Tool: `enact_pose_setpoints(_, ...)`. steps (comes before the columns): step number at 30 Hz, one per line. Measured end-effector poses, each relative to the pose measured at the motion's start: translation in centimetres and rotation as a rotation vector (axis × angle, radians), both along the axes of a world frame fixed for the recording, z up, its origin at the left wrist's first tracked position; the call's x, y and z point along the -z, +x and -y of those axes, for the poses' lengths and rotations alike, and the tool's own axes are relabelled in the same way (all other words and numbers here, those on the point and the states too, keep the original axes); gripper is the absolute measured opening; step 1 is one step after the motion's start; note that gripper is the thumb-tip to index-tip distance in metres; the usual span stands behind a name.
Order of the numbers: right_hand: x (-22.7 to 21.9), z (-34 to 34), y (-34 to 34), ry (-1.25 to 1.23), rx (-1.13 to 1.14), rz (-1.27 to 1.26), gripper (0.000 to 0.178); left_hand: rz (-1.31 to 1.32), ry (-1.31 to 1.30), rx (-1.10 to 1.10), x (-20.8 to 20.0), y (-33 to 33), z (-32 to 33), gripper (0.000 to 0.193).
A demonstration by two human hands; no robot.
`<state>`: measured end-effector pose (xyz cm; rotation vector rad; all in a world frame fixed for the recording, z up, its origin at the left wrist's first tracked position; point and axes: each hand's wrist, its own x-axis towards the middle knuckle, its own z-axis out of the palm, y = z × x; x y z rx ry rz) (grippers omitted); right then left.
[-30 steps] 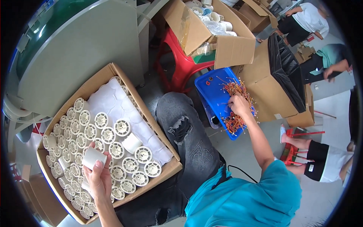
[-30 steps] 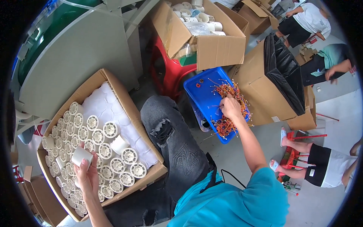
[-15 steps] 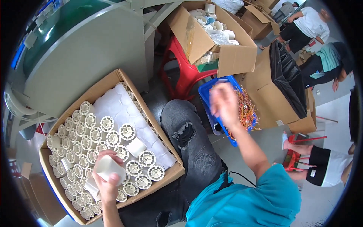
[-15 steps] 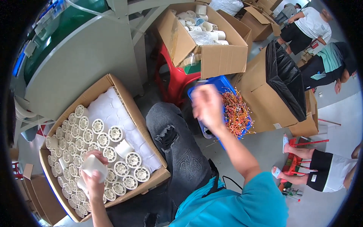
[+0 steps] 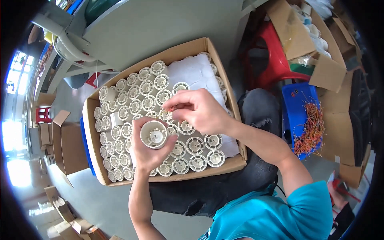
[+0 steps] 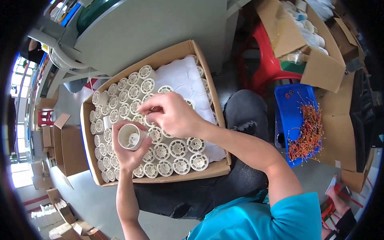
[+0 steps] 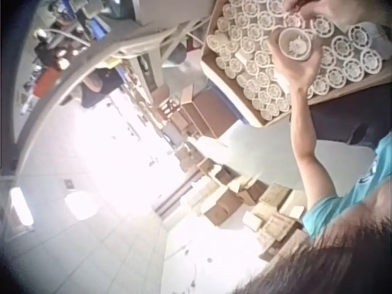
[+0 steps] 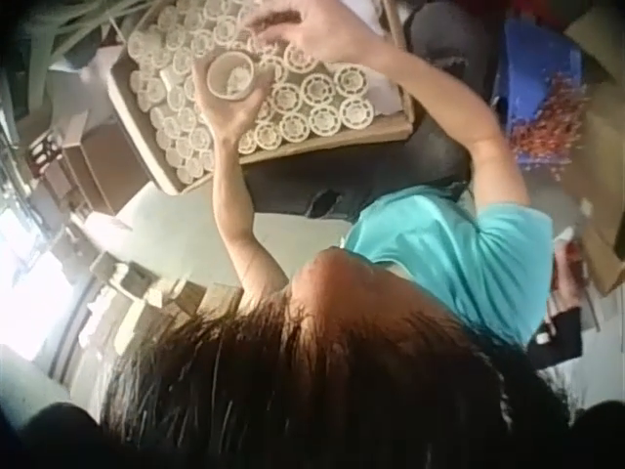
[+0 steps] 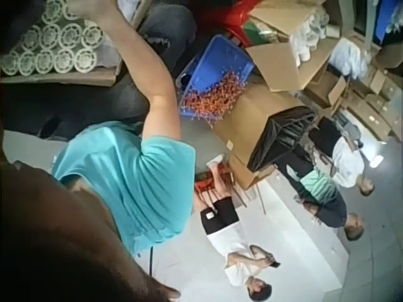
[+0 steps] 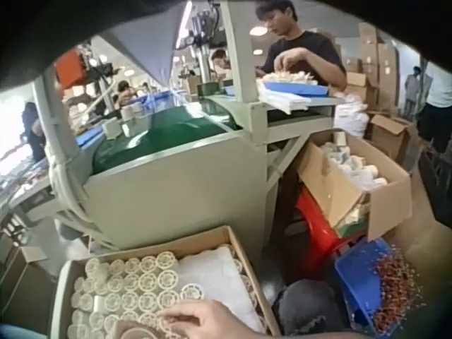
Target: The person assembles small electrical components into plastic light housing units by hand, taking components from a component tray and wiring from a cardboard box.
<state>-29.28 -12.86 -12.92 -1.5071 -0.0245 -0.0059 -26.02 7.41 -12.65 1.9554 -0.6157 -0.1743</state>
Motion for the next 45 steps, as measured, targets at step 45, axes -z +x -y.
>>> enact_pose_setpoints(45,1.0,-1.4,-1.3,-0.353,0.232,0.767,0.03,0.493,0.144,-0.04,1.2,2.4,-0.6,0.061)
